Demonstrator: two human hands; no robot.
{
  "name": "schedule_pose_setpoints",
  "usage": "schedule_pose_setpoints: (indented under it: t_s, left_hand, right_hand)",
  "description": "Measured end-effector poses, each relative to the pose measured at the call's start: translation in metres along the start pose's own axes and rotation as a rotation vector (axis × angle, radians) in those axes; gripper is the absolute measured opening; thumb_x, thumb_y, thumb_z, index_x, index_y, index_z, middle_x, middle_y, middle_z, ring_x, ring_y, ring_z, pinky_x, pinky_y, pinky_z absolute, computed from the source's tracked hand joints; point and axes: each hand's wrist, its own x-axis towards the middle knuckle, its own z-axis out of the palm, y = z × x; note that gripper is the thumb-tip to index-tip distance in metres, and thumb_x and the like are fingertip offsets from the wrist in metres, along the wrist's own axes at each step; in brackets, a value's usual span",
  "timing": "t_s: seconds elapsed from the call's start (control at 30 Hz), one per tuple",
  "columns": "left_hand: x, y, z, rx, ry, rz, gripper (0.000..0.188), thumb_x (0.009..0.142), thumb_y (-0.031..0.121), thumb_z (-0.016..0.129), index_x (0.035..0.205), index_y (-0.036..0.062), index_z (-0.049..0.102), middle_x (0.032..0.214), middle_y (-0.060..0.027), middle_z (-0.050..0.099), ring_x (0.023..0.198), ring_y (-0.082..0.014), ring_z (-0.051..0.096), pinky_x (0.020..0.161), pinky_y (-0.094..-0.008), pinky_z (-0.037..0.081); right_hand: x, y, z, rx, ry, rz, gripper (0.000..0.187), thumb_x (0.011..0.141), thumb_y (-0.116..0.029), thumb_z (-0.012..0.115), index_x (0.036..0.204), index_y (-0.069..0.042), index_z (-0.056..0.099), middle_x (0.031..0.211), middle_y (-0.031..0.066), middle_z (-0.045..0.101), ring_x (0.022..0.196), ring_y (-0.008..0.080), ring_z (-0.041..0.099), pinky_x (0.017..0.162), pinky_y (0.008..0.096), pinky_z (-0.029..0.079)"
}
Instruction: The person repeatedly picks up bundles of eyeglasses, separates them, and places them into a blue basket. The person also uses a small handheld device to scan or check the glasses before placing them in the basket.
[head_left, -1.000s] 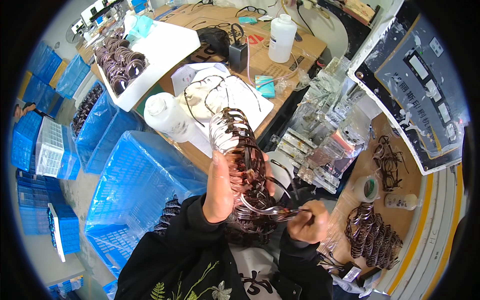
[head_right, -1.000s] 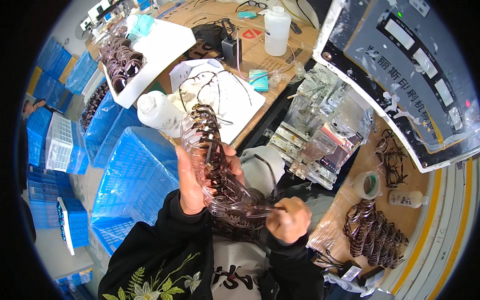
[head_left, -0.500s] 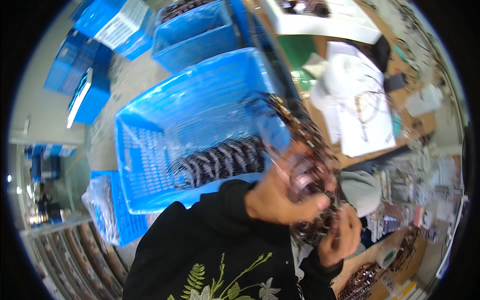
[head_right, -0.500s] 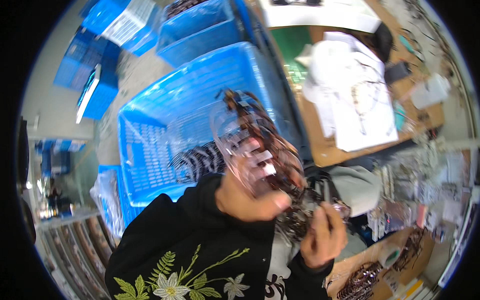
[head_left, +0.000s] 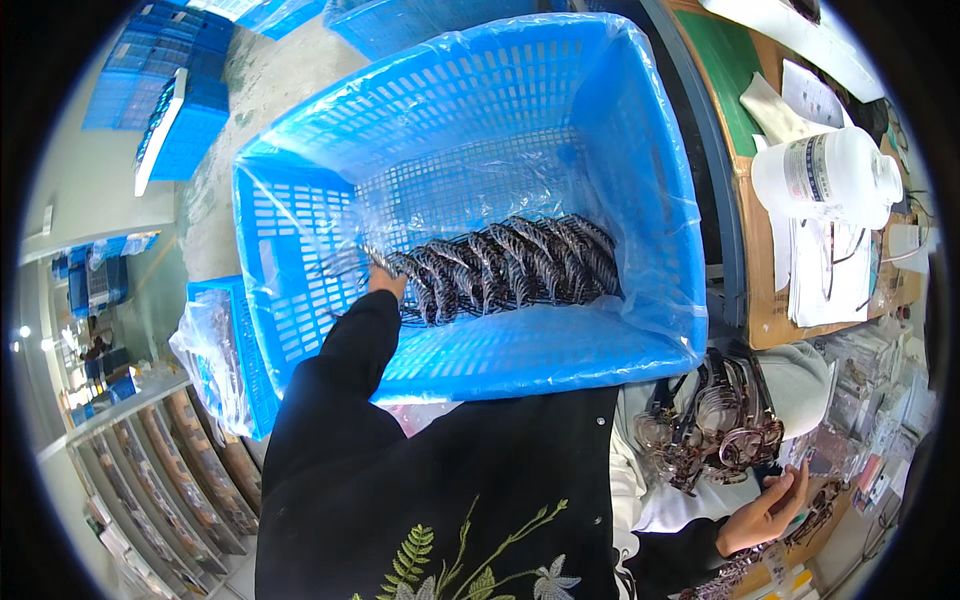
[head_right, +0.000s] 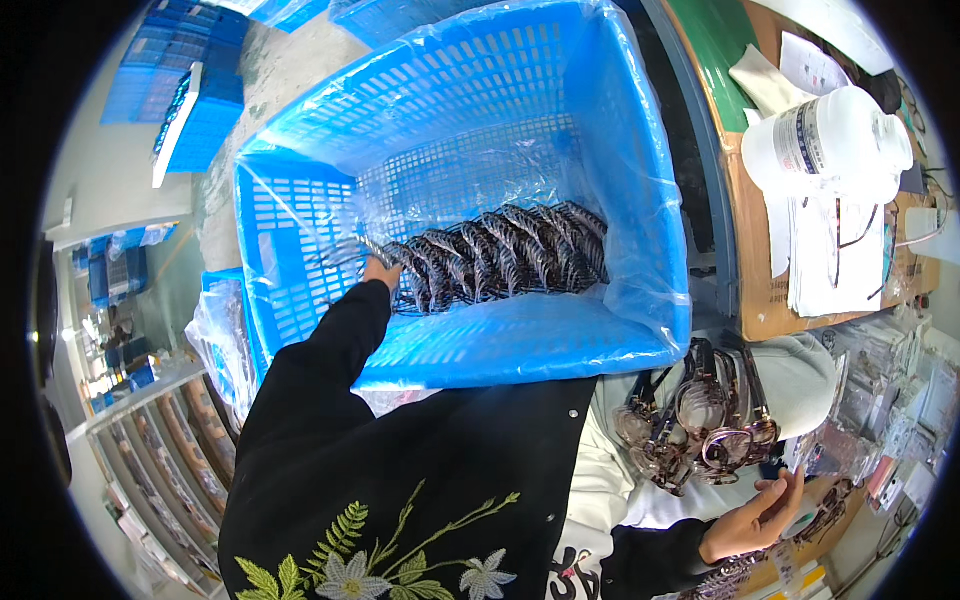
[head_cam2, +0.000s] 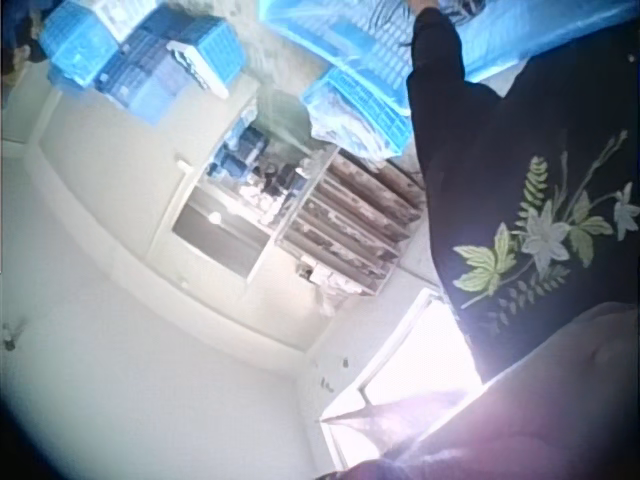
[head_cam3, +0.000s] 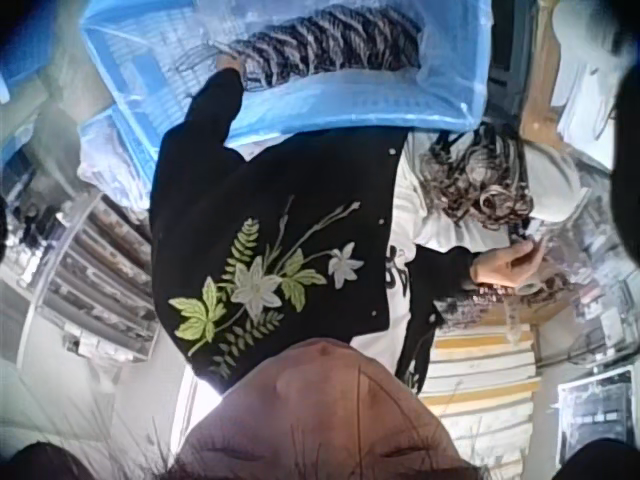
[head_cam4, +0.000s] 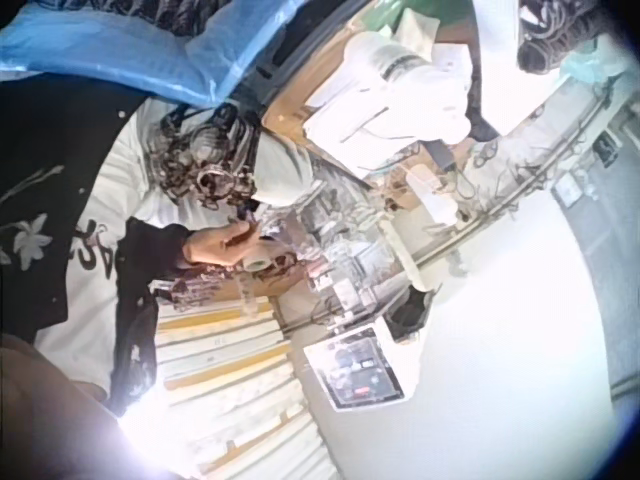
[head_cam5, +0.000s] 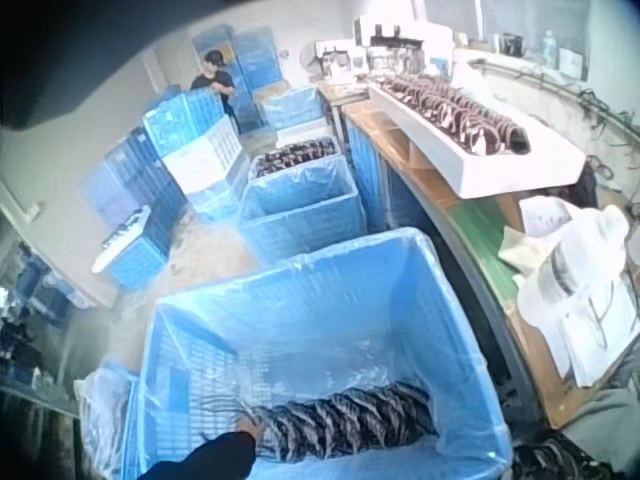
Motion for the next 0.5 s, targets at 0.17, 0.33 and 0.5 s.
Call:
schedule_pose_setpoints:
  t_s: [0.17,0.33,0.5]
  left_hand:
    - [0.007,-0.03,0.049,-0.106,-0.228,-0.129,0.07,0.075,0.035,0.067,0.118,-0.012,0.036,0.119,-0.0301,0.049,0.11,-0.0392,0.051,0.09,-0.0403,0.043]
    - [0.011,-0.034,0.069,-0.614,-0.303,-0.214,0.04,0.075,0.025,0.059,0.097,-0.0031,0.04,0.096,-0.0172,0.048,0.089,-0.0286,0.049,0.076,-0.0384,0.038]
    - [0.012,-0.025,0.067,-0.971,-0.545,-0.268,0.017,0.07,0.019,0.055,0.064,0.0068,0.044,0.058,-0.0024,0.04,0.05,-0.0172,0.038,0.049,-0.0331,0.028]
  right_hand:
    - [0.0,-0.007,0.001,-0.055,0.009,-0.012,0.025,0.093,-0.011,0.049,0.115,-0.001,0.058,0.094,0.0061,0.06,0.071,0.0098,0.049,0.064,0.0218,0.041]
    - [-0.002,0.001,0.0,-0.134,-0.067,-0.065,0.025,0.093,-0.011,0.048,0.114,0.001,0.058,0.092,0.0077,0.062,0.074,0.0117,0.053,0.064,0.0236,0.042]
    - [-0.001,-0.002,0.003,-0.171,-0.338,-0.083,0.027,0.092,-0.014,0.05,0.113,0.002,0.056,0.1,0.0145,0.061,0.088,0.0232,0.058,0.08,0.0309,0.044]
